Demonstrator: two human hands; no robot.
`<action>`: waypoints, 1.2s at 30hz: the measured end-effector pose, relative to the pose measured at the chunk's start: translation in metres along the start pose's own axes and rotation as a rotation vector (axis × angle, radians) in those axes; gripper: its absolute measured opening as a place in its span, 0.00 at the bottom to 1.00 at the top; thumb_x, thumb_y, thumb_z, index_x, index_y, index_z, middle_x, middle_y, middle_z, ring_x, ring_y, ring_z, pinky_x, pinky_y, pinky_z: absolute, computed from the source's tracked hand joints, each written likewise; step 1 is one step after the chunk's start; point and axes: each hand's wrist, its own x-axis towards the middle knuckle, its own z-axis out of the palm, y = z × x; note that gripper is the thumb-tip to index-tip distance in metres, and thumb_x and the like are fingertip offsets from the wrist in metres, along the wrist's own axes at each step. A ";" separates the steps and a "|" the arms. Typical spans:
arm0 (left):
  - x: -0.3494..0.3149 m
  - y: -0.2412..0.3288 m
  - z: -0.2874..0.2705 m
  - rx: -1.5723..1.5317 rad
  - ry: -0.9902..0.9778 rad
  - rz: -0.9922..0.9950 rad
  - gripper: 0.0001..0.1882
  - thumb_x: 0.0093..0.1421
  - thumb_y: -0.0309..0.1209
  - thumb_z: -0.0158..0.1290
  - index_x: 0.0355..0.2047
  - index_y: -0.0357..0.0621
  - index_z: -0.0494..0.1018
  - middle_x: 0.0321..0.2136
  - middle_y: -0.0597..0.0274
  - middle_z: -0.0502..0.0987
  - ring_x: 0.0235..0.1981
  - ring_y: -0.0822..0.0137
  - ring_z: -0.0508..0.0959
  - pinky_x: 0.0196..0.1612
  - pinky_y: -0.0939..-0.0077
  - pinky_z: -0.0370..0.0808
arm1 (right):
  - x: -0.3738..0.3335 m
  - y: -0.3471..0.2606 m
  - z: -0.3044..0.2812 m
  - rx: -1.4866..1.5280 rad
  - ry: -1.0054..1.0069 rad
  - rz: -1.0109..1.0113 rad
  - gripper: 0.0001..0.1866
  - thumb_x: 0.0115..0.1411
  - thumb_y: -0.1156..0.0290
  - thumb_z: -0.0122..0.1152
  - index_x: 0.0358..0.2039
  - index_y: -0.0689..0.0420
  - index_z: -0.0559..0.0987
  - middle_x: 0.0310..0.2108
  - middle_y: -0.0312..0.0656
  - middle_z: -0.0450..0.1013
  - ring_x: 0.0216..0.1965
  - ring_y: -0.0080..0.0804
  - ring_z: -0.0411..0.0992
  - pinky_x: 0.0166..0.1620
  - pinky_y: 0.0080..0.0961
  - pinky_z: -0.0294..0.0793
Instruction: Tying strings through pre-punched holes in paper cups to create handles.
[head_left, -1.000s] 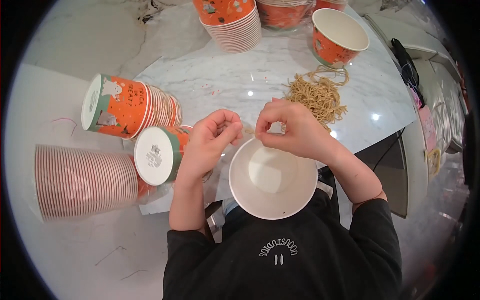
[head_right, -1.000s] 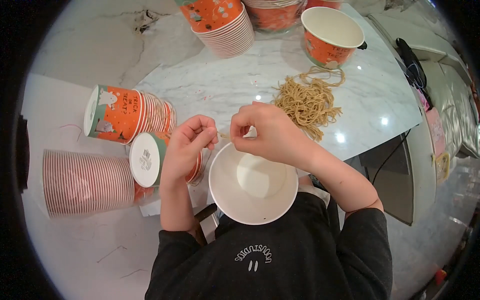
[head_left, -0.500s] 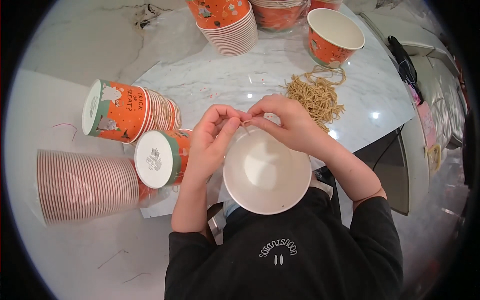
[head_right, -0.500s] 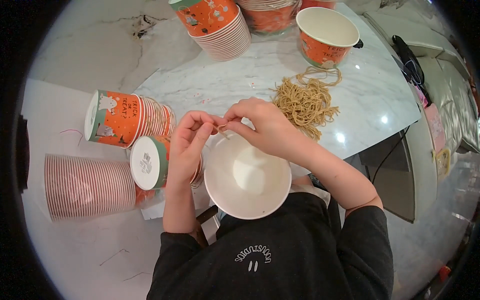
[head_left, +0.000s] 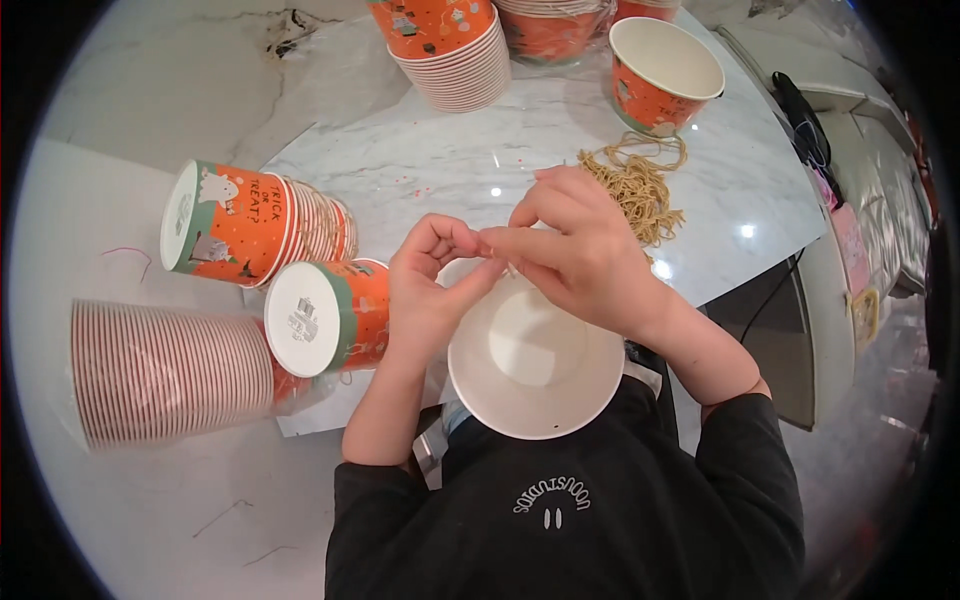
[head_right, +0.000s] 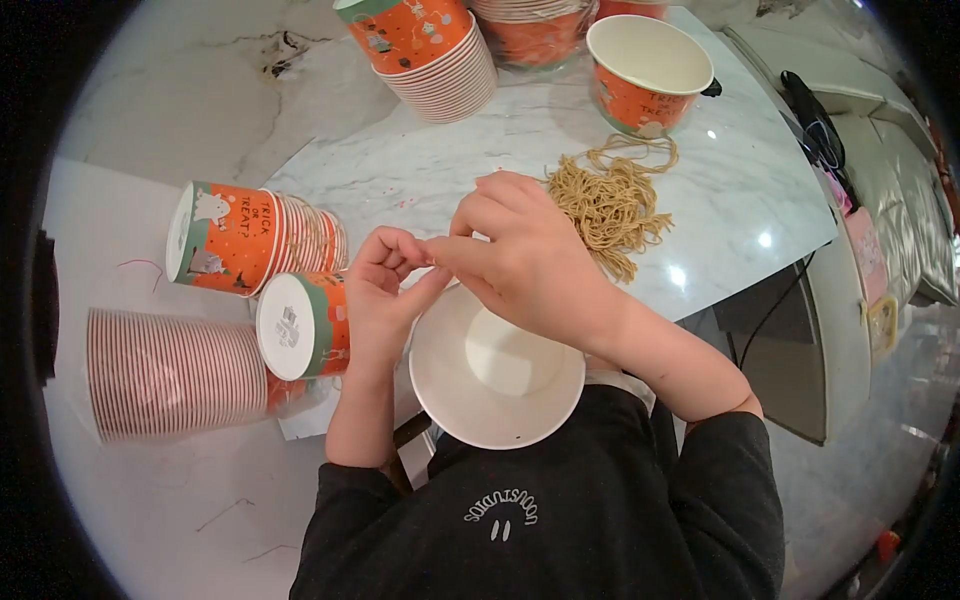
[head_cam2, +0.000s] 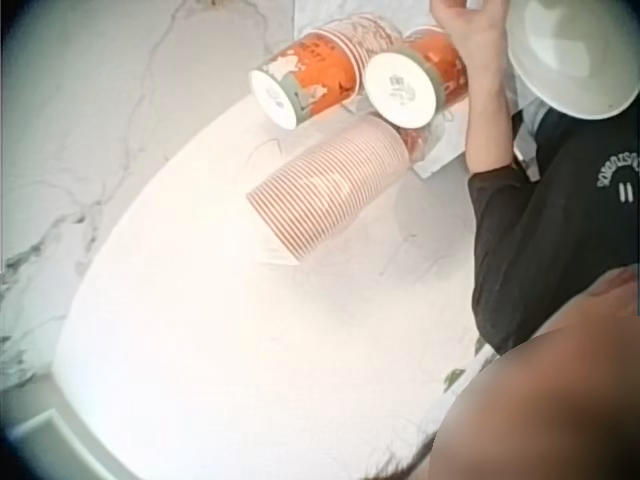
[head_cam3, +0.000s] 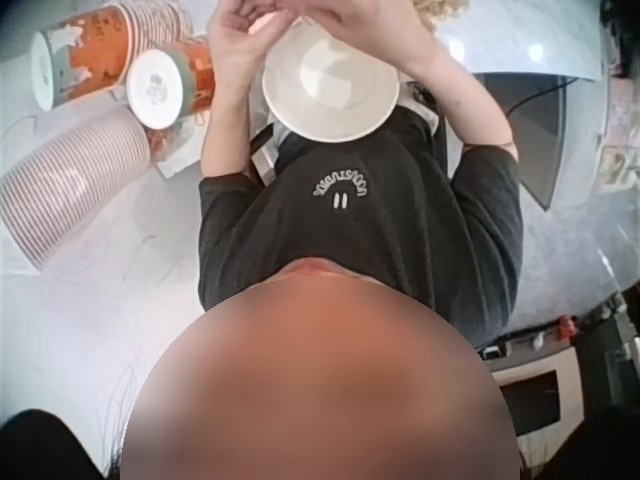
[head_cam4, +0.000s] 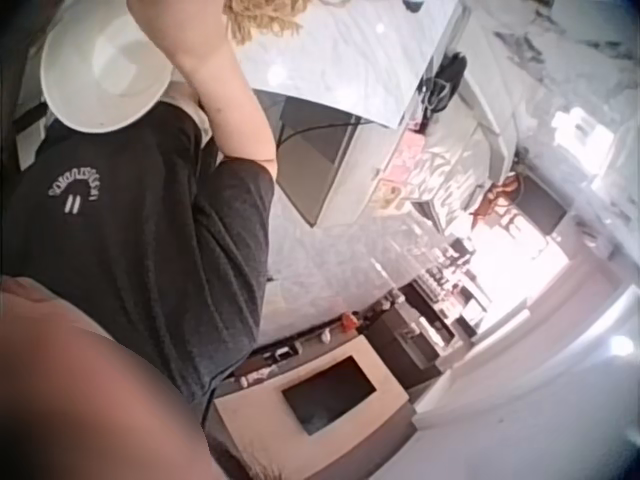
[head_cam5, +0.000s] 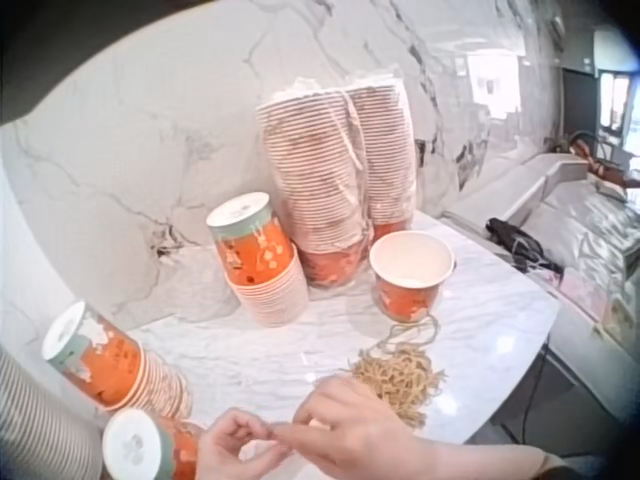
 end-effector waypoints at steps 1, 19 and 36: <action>-0.001 0.000 0.000 0.022 -0.002 0.017 0.14 0.56 0.17 0.64 0.38 0.41 0.71 0.36 0.64 0.81 0.41 0.74 0.81 0.50 0.77 0.77 | 0.000 -0.001 0.000 -0.016 0.003 -0.028 0.15 0.49 0.80 0.71 0.38 0.52 0.87 0.31 0.34 0.74 0.37 0.37 0.74 0.54 0.45 0.76; -0.005 0.003 0.002 0.283 -0.085 -0.013 0.07 0.56 0.15 0.64 0.34 0.36 0.80 0.36 0.59 0.83 0.40 0.70 0.82 0.49 0.74 0.79 | 0.006 0.017 -0.022 -0.266 0.244 -0.092 0.16 0.46 0.82 0.73 0.37 0.56 0.86 0.32 0.39 0.75 0.37 0.38 0.78 0.62 0.54 0.74; 0.006 -0.001 -0.022 0.642 0.088 0.103 0.05 0.59 0.25 0.62 0.34 0.36 0.80 0.33 0.56 0.83 0.34 0.61 0.84 0.42 0.71 0.80 | -0.005 0.074 -0.102 -0.446 0.378 0.453 0.08 0.64 0.72 0.64 0.40 0.57 0.87 0.34 0.39 0.81 0.27 0.30 0.78 0.31 0.27 0.74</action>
